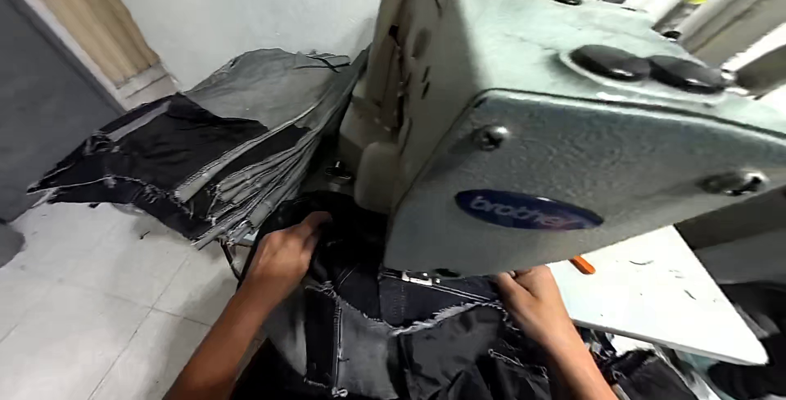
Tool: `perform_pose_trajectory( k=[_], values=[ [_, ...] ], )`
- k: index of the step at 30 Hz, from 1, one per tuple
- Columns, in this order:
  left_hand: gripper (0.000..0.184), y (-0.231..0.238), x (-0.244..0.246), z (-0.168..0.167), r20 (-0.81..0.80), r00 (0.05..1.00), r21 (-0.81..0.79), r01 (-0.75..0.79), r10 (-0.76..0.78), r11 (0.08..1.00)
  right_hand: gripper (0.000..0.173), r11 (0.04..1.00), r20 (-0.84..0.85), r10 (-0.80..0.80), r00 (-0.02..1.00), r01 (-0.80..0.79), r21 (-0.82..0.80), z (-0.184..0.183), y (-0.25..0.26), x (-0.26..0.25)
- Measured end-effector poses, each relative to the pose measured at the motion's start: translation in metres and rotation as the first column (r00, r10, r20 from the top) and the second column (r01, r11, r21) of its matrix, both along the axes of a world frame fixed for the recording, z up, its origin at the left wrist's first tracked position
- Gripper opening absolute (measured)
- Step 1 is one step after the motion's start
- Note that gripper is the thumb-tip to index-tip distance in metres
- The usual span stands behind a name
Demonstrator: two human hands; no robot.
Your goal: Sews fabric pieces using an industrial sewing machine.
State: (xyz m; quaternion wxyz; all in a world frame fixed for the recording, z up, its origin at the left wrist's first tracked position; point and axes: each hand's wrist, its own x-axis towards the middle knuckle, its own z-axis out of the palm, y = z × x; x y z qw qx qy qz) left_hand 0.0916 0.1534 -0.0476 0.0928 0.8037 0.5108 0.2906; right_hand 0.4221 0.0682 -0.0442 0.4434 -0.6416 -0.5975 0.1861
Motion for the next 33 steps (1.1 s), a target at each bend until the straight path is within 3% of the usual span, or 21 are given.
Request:
perform_pose_trajectory(
  k=[5,17,21,25,29,33],
  values=[
    [0.025,-0.002,-0.012,-0.022,0.035,0.999,0.252,0.026,-0.036,0.967,0.016,1.000,0.039,-0.011,0.999,0.012,-0.020,-0.011,0.005,0.002],
    [0.027,-0.002,-0.006,-0.012,0.027,0.998,0.224,0.050,-0.057,0.973,0.012,0.997,-0.032,-0.043,0.999,0.041,-0.066,-0.008,0.002,0.007],
    [0.028,-0.004,-0.008,-0.012,0.013,0.997,0.204,0.068,-0.072,0.977,0.024,1.000,0.079,0.005,0.997,-0.007,0.025,-0.015,-0.004,0.012],
    [0.034,-0.012,-0.010,0.001,-0.056,0.997,0.086,0.061,-0.056,0.994,0.027,0.998,0.097,0.050,0.994,-0.046,-0.045,-0.009,-0.013,0.012],
    [0.038,-0.023,-0.013,0.014,-0.073,0.997,0.161,0.049,-0.038,0.986,0.059,1.000,0.282,-0.031,0.959,0.030,0.005,0.000,-0.029,0.012],
    [0.030,-0.040,-0.004,0.022,-0.011,0.990,0.150,0.142,-0.142,0.978,0.070,0.998,0.200,-0.069,0.977,0.067,0.015,0.013,-0.053,-0.001]
  ],
)
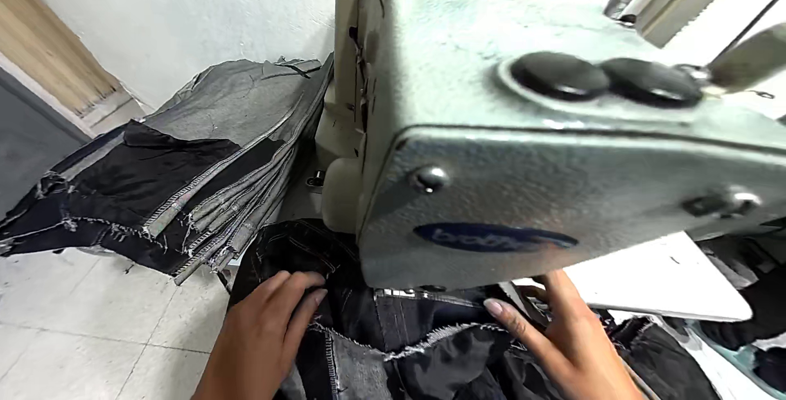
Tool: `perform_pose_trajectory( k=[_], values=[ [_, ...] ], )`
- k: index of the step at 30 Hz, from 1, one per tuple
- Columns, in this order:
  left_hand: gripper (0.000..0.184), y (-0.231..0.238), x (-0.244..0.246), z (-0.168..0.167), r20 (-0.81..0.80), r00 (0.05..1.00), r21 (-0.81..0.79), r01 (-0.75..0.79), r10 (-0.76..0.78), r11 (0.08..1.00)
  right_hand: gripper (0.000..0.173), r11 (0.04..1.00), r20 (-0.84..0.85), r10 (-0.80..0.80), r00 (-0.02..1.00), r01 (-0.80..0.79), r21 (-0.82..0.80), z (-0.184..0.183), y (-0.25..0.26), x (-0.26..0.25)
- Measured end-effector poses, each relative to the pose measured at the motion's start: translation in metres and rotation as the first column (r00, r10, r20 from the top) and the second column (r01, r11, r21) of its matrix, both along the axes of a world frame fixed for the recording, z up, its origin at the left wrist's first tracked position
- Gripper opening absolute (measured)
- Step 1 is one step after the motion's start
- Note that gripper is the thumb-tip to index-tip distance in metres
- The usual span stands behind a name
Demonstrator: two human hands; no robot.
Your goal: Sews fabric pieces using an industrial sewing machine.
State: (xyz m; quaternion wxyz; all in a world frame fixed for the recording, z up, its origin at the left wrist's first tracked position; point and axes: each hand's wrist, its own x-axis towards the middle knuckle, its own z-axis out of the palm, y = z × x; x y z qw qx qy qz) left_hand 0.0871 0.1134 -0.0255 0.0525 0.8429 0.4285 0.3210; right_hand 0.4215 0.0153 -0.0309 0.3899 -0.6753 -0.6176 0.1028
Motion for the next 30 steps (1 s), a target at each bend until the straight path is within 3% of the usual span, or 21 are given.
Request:
perform_pose_trajectory(
  k=[4,11,13,15,17,19,20,22,24,26,27,29,30],
  values=[
    [0.026,-0.017,0.015,0.006,0.004,1.000,-0.073,0.023,-0.023,0.997,0.071,0.988,-0.056,-0.147,0.988,0.149,0.043,-0.009,-0.018,-0.021],
    [0.032,-0.027,0.036,0.007,-0.095,0.995,-0.068,0.003,-0.010,0.998,0.070,0.945,-0.108,-0.327,0.939,0.325,-0.036,-0.042,-0.038,-0.021],
    [0.038,-0.028,0.043,0.007,-0.117,0.993,-0.047,-0.027,0.021,0.999,0.067,0.938,-0.229,-0.347,0.909,0.337,-0.082,-0.045,-0.042,-0.024],
    [0.051,-0.027,0.050,0.005,-0.119,0.992,-0.045,-0.045,0.040,0.998,0.058,0.922,-0.552,-0.386,0.739,0.318,-0.220,-0.046,-0.036,-0.035],
    [0.069,-0.027,0.058,0.003,-0.127,0.991,-0.085,-0.042,0.031,0.996,0.043,0.907,-0.805,-0.407,0.432,0.293,-0.302,-0.049,-0.018,-0.050],
    [0.081,-0.027,0.068,0.012,-0.210,0.977,-0.218,-0.080,0.034,0.973,0.027,0.893,-0.886,-0.405,0.224,0.305,-0.331,-0.053,0.007,-0.059],
    [0.085,-0.026,0.074,0.023,-0.289,0.957,-0.356,-0.128,0.021,0.926,0.025,0.883,-0.901,-0.405,0.155,0.320,-0.342,-0.054,0.020,-0.060],
    [0.082,-0.022,0.080,0.037,-0.342,0.939,-0.553,-0.183,-0.021,0.813,0.023,0.868,-0.906,-0.411,0.103,0.350,-0.353,-0.052,0.036,-0.054],
    [0.065,-0.024,0.066,0.019,-0.153,0.988,-0.471,-0.078,0.006,0.879,0.022,0.916,-0.922,-0.321,0.216,0.318,-0.244,-0.044,0.041,-0.038],
    [0.046,-0.024,0.038,0.001,0.014,1.000,-0.394,-0.016,0.024,0.919,0.032,0.996,-0.803,-0.062,0.593,0.085,-0.015,-0.034,0.041,-0.005],
    [0.044,-0.022,0.020,-0.003,0.035,0.998,-0.414,-0.027,0.045,0.910,0.029,0.997,-0.627,0.078,0.775,-0.078,0.028,-0.029,0.042,0.009],
    [0.049,-0.015,-0.015,-0.011,0.049,0.992,-0.420,-0.082,0.113,0.904,0.020,0.968,-0.402,0.224,0.888,-0.251,-0.015,-0.016,0.049,0.001],
    [0.052,-0.010,-0.030,-0.017,0.054,0.987,-0.380,-0.118,0.150,0.917,0.026,0.961,-0.334,0.258,0.907,-0.275,-0.004,-0.016,0.055,-0.013]
  ],
)
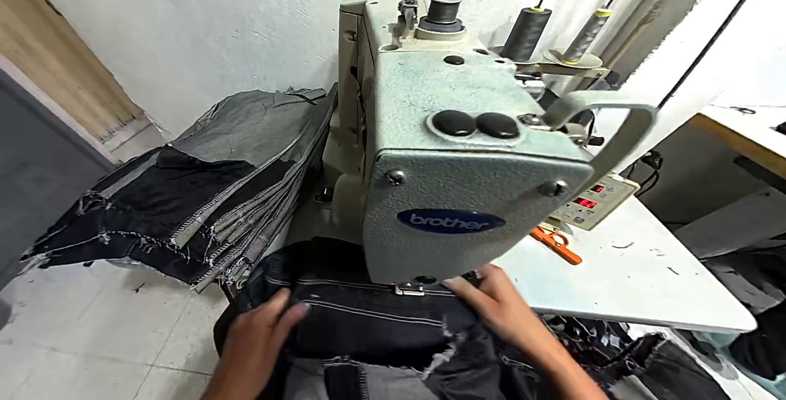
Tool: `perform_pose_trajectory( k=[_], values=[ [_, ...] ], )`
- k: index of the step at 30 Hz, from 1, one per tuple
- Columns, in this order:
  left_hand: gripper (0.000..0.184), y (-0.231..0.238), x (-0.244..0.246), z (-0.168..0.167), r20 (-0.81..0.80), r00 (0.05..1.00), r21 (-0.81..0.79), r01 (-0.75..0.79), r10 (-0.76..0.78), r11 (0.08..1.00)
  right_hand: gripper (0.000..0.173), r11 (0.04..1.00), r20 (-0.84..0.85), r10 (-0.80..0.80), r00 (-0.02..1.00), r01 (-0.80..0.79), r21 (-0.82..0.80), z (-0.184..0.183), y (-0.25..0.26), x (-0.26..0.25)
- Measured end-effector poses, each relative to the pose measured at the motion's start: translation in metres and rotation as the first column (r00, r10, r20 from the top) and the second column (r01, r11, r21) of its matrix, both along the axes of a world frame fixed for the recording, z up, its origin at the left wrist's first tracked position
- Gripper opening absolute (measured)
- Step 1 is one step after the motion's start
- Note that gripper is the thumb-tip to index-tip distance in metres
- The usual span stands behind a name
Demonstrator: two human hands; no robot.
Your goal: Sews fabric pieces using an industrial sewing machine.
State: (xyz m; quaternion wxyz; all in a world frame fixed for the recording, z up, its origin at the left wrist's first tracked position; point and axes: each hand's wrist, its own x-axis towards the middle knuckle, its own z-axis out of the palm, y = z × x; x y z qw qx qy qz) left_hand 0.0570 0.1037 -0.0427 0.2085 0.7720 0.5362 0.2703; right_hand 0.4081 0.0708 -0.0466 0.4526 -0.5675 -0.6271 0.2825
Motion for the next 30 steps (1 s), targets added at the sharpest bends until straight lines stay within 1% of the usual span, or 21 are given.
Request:
perform_pose_trajectory(
  k=[1,2,4,5,6,8,10,11,12,14,15,18,23,24,25,26,28,30],
  values=[
    [0.056,0.006,-0.012,-0.008,0.000,0.999,0.070,-0.035,0.035,0.997,0.032,0.998,0.061,-0.008,0.998,0.003,0.070,-0.003,0.007,-0.015],
    [0.059,0.010,-0.020,-0.017,0.003,0.998,0.140,-0.062,0.063,0.988,0.033,0.986,0.131,-0.047,0.990,0.025,0.164,-0.007,0.013,-0.026],
    [0.062,0.016,-0.024,-0.026,0.015,0.996,0.215,-0.092,0.091,0.972,0.027,0.937,0.270,-0.171,0.948,0.072,0.341,-0.009,0.023,-0.037],
    [0.063,0.016,-0.023,-0.027,0.017,0.995,0.221,-0.096,0.095,0.970,0.024,0.917,0.328,-0.223,0.918,0.084,0.389,-0.009,0.025,-0.037],
    [0.063,0.015,-0.020,-0.025,0.014,0.996,0.220,-0.094,0.093,0.971,0.022,0.911,0.373,-0.253,0.893,0.090,0.403,-0.008,0.027,-0.035],
    [0.063,0.011,-0.015,-0.017,-0.005,0.996,0.234,-0.085,0.089,0.969,0.020,0.924,0.420,-0.269,0.867,0.108,0.368,-0.002,0.029,-0.030],
    [0.062,0.008,-0.013,-0.009,-0.009,0.996,0.226,-0.080,0.084,0.971,0.019,0.951,0.436,-0.237,0.868,0.114,0.289,0.005,0.029,-0.028],
    [0.061,0.007,-0.013,-0.006,-0.009,0.997,0.209,-0.073,0.076,0.975,0.021,0.970,0.429,-0.192,0.883,0.104,0.221,0.008,0.029,-0.027],
    [0.057,0.005,-0.014,-0.004,-0.010,0.998,0.182,-0.058,0.061,0.982,0.023,0.983,0.402,-0.148,0.903,0.089,0.163,0.008,0.029,-0.026],
    [0.049,0.003,-0.014,0.002,-0.008,1.000,0.136,-0.021,0.022,0.990,0.027,0.994,0.341,-0.083,0.936,0.054,0.095,0.003,0.034,-0.021],
    [0.047,0.003,-0.013,0.004,-0.007,1.000,0.119,-0.008,0.009,0.993,0.027,0.995,0.309,-0.075,0.948,0.053,0.080,0.000,0.035,-0.019],
    [0.048,0.003,-0.012,0.002,0.008,1.000,0.100,-0.017,0.016,0.995,0.024,0.980,0.291,-0.152,0.945,0.106,0.165,-0.003,0.026,-0.024],
    [0.049,0.007,-0.014,0.003,-0.003,1.000,0.095,-0.011,0.011,0.995,0.023,0.979,0.352,-0.174,0.920,0.122,0.165,0.005,0.020,-0.028],
    [0.049,0.007,-0.015,0.003,0.000,1.000,0.087,-0.006,0.006,0.996,0.022,0.981,0.363,-0.178,0.915,0.135,0.141,0.008,0.019,-0.030],
    [0.048,0.008,-0.014,0.002,0.000,1.000,0.083,-0.005,0.005,0.997,0.023,0.987,0.365,-0.163,0.917,0.147,0.071,0.016,0.017,-0.033],
    [0.048,0.008,-0.015,0.002,0.004,1.000,0.083,-0.010,0.010,0.996,0.025,0.989,0.348,-0.120,0.930,0.141,-0.037,0.027,0.015,-0.035],
    [0.049,0.011,-0.017,-0.002,0.021,0.999,0.101,-0.033,0.031,0.994,0.026,0.992,0.359,-0.123,0.925,0.109,0.058,0.023,0.014,-0.034],
    [0.053,0.013,-0.018,-0.011,0.042,0.998,0.134,-0.052,0.047,0.990,0.027,0.991,0.355,-0.127,0.926,0.100,0.095,0.024,0.010,-0.035]
  ],
)
